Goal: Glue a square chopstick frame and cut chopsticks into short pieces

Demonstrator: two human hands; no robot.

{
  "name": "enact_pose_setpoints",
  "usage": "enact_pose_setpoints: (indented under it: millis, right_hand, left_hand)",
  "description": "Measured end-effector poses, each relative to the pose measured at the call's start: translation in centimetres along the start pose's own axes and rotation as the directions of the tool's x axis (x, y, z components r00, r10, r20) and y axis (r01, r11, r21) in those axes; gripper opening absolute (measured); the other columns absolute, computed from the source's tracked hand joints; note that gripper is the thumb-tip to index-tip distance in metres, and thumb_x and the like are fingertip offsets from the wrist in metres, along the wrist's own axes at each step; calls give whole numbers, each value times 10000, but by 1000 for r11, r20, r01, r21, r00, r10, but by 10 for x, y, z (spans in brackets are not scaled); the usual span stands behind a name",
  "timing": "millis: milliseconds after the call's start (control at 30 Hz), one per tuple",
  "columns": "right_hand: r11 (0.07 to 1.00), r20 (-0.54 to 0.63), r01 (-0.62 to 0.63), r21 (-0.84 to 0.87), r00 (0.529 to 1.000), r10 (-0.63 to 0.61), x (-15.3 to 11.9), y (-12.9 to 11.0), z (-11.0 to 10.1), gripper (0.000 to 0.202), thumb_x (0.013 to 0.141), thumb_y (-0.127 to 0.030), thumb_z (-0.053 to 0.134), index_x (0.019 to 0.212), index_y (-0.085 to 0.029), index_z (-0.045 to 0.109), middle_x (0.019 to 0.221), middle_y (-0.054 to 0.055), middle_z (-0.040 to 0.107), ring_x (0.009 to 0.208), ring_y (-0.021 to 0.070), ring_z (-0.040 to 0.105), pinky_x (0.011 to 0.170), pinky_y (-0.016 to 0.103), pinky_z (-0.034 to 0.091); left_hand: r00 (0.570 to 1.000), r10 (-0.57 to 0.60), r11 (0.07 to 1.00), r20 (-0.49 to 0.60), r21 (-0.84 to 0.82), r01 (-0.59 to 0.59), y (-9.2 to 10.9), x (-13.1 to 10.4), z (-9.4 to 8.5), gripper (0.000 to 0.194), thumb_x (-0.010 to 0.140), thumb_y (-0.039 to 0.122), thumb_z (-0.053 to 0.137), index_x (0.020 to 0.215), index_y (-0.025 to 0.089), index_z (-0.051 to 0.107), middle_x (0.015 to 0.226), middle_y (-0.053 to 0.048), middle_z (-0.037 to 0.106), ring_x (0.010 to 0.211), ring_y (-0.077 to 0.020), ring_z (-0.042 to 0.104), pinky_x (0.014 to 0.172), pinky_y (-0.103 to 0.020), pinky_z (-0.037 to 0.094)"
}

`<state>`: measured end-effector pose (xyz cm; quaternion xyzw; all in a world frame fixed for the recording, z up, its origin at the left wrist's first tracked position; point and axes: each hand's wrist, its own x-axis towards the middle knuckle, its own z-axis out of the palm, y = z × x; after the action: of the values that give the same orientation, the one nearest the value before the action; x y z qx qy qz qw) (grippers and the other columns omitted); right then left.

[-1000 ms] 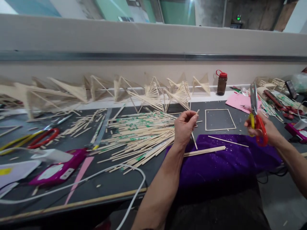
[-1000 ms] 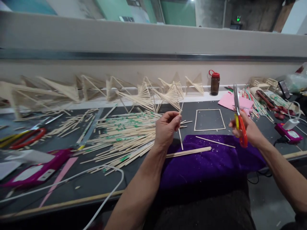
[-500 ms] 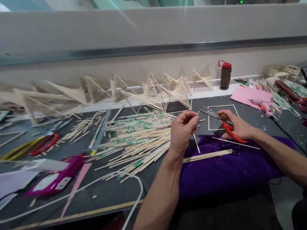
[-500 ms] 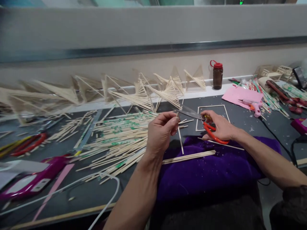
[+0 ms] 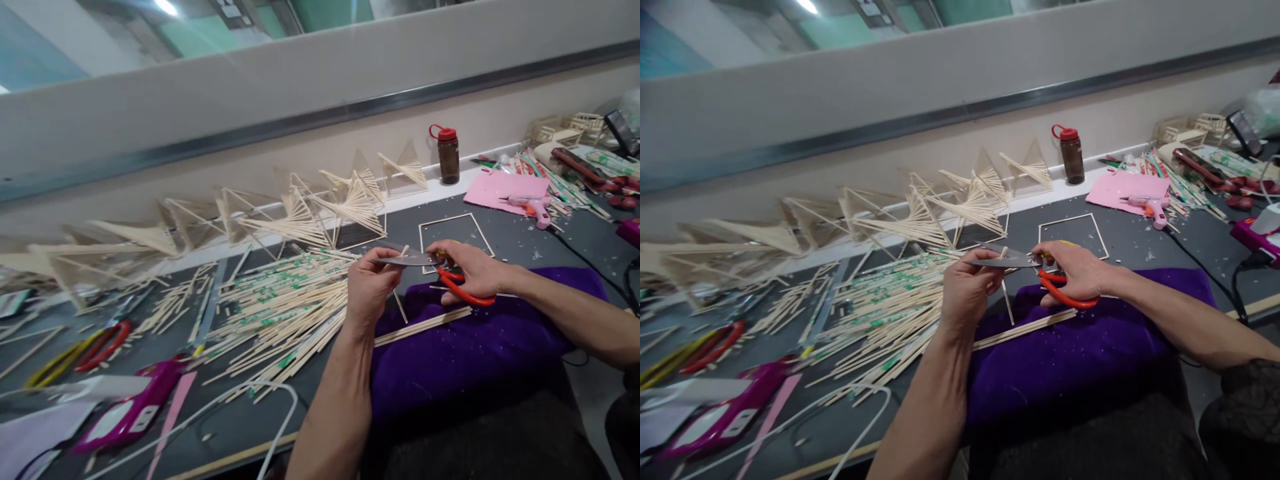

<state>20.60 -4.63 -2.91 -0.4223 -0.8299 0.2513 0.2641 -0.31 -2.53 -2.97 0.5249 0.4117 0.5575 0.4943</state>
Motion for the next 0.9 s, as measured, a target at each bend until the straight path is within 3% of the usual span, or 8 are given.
enact_pose_setpoints:
  millis: [300,533,700,900]
  right_hand:
    - [998,29,24,52,999,-26,-1,2,1,814,618,-369,782,1326,-214,411,1239,107,541,1023,246,556,893,422,469]
    - [986,-14,144,-84,989,-145,1,12,10,924,619,-473,793,1392,-225,354,1172,109,530,1041,274,509,893,466,444]
    - [989,-5,140,-46,990,-141,1,10,13,716,778,-421,684,1399,-282,356,1168,93,553,1017,250,528,868,428,459]
    - [992,-17,100,-82,995,-102,-1,6,11,548,830,-259,585,1349,-261,411,1148,94,591,1001,239,550,851,411,473]
  left_hand:
    - [998,10,1000,68,-12,-10,-2,0,0,206,583,265,790,671,159,637,423,54,508,335,-39,357,340,-166,221]
    - [997,-4,999,78,40,0,-2,-5,6,276,596,363,798,689,161,635,406,57,492,335,-48,371,337,-168,214]
    - [998,7,999,65,-34,-5,-4,-6,11,311,590,389,809,699,157,633,454,51,524,339,-36,357,333,-167,205]
    - [997,-20,995,74,-99,27,-9,-6,11,323,580,383,822,691,150,628,506,14,593,344,-32,365,336,-160,206]
